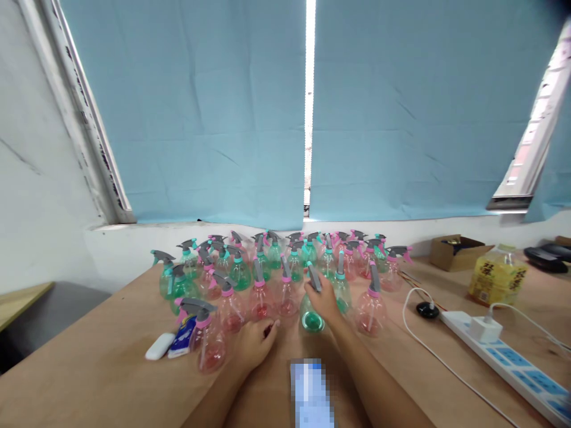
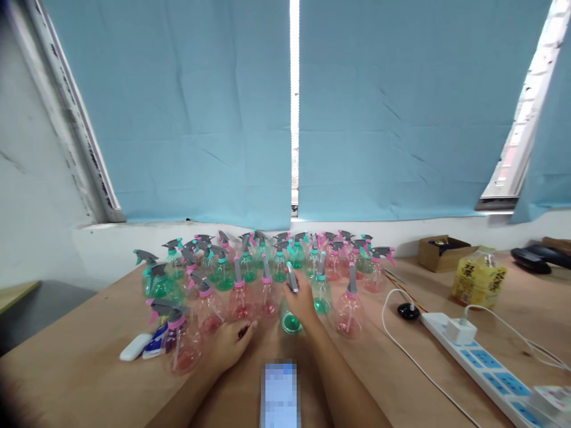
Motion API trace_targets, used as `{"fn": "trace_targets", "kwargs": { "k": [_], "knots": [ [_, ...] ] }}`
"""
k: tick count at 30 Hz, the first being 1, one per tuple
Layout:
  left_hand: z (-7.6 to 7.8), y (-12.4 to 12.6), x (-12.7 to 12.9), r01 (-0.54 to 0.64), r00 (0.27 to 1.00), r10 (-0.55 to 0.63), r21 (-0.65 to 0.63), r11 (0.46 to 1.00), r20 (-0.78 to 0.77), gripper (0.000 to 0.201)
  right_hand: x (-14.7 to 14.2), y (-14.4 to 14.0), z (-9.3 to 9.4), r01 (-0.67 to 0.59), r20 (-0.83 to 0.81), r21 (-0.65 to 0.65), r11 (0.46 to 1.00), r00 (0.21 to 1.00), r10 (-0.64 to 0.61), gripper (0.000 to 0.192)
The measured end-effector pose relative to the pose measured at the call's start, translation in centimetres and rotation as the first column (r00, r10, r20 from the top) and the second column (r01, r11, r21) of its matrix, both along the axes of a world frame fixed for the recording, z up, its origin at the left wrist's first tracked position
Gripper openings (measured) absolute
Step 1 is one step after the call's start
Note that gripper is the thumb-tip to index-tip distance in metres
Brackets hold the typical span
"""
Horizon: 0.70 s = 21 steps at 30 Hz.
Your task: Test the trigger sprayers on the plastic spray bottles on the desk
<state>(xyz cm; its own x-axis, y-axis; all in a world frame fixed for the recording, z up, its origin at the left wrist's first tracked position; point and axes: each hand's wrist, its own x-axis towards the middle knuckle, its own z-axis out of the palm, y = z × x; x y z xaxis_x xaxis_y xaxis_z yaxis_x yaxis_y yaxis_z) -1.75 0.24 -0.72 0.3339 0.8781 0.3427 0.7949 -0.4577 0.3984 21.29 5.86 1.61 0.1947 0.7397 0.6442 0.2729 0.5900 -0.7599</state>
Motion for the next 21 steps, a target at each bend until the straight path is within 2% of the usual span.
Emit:
{"fn": "trace_targets", "kwargs": {
  "k": [3, 6, 9, 11, 16, 21],
  "knots": [
    [0.1, -0.1, 0.0, 0.015, 1.000, -0.015, 0.012, 1.000, -0.003, 0.048, 0.4, -0.7, 1.2, -0.286, -0.061, -0.071, 0.955, 0.957, 0.283, 0.029],
    [0.4, -0.2, 0.1, 0.009, 1.000, -0.009, 0.014, 1.000, -0.011, 0.048, 0.9, -1.4, 2.1, -0.511, -0.117, -0.133, 0.849, 0.859, 0.499, 0.027],
    [0.8, -0.5, 0.3, 0.004, 1.000, -0.004, -0.003, 1.000, -0.021, 0.049, 1.2, -1.6, 2.4, -0.653, -0.157, -0.172, 0.738, 0.757, 0.634, 0.024],
    [0.9, -0.5, 0.3, 0.002, 1.000, -0.003, -0.014, 1.000, -0.026, 0.049, 1.1, -1.5, 2.3, -0.693, -0.188, -0.166, 0.702, 0.721, 0.667, 0.019],
    [0.5, -0.4, 0.3, 0.006, 1.000, -0.007, -0.003, 1.000, -0.026, 0.050, -0.5, -1.8, 2.2, -0.743, -0.211, -0.147, 0.653, 0.668, 0.713, 0.011],
    [0.0, -0.2, 0.2, -0.008, 0.999, 0.008, 0.001, 1.000, -0.046, 0.054, -2.0, -2.6, 2.6, -0.736, -0.203, -0.147, 0.660, 0.676, 0.709, 0.018]
  ]
}}
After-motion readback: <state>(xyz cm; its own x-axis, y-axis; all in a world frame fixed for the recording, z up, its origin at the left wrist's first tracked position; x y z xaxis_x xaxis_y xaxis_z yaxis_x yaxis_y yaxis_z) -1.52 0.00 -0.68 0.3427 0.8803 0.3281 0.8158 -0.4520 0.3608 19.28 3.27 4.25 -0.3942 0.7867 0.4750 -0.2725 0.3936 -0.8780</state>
